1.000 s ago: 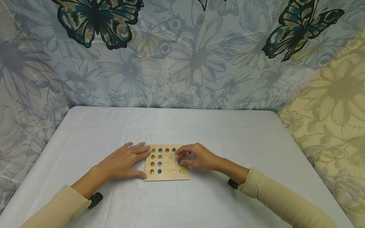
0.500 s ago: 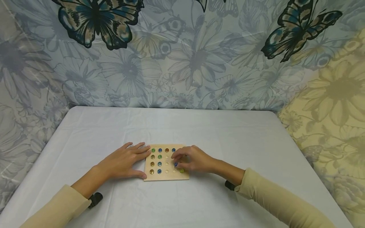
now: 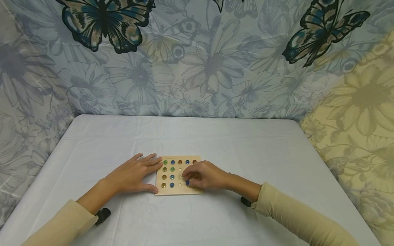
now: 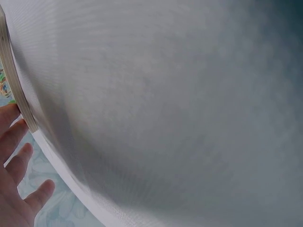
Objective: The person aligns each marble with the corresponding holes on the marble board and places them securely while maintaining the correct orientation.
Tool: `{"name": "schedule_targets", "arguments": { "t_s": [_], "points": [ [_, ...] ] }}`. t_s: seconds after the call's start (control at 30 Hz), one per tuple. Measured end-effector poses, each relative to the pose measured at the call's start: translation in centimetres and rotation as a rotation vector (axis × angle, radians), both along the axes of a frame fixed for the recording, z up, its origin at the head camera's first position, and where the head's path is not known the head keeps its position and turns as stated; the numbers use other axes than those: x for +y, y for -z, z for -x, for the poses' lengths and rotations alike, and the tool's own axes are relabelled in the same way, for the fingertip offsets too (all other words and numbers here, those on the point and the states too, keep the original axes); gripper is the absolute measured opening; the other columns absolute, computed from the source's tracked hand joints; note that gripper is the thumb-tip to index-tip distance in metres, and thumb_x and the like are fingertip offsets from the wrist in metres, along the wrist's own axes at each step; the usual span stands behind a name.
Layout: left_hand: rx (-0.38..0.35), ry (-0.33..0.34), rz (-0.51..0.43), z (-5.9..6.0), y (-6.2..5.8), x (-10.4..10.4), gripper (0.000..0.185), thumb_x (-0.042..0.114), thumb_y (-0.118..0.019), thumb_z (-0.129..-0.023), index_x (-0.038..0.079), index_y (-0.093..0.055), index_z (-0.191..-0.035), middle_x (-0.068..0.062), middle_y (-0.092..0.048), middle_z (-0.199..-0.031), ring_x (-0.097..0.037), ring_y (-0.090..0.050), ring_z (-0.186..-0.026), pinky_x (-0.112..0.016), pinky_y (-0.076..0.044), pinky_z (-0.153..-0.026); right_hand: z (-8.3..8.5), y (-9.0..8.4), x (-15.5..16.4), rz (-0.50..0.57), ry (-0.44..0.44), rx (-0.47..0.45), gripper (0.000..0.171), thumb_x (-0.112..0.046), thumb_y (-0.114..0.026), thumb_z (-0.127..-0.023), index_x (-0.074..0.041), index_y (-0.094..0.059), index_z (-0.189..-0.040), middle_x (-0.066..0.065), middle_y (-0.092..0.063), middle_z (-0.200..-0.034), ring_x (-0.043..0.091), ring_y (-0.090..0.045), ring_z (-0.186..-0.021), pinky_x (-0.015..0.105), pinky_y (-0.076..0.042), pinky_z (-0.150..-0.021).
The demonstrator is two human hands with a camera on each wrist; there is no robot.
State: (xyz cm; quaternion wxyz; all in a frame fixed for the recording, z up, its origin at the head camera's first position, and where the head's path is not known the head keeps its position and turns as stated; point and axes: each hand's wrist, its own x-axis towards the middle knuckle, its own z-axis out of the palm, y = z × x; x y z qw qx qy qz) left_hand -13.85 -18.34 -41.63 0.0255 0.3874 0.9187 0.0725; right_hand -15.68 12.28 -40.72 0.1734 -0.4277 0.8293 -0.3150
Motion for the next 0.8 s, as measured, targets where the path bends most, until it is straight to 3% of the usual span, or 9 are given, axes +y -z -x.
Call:
{"name": "schedule_targets", "arguments": {
  "t_s": [0.33,0.8],
  "points": [
    [0.001,-0.001,0.004,0.1,0.2,-0.1,0.094,0.079,-0.050,-0.083,0.010,-0.050,-0.147,-0.006,-0.044,-0.154,-0.031,-0.039,-0.142,-0.060,-0.031,-0.111,0.4,-0.6,0.7,0.024,0.021,0.033,0.029,-0.007,-0.076,-0.087,-0.007,-0.070,-0.115,-0.004,-0.073,-0.102,0.003,-0.067,-0.095,0.022,-0.053,-0.086],
    [-0.004,-0.001,-0.005,0.0,0.1,0.0,0.094,0.078,-0.051,-0.083,0.010,-0.049,-0.148,-0.007,-0.044,-0.154,-0.032,-0.039,-0.142,-0.060,-0.031,-0.111,2.4,-2.0,5.8,0.021,0.123,0.109,0.031,-0.006,-0.075,-0.088,-0.004,-0.069,-0.118,0.000,-0.075,-0.102,0.012,-0.068,-0.094,0.046,-0.053,-0.084]
  ]
}}
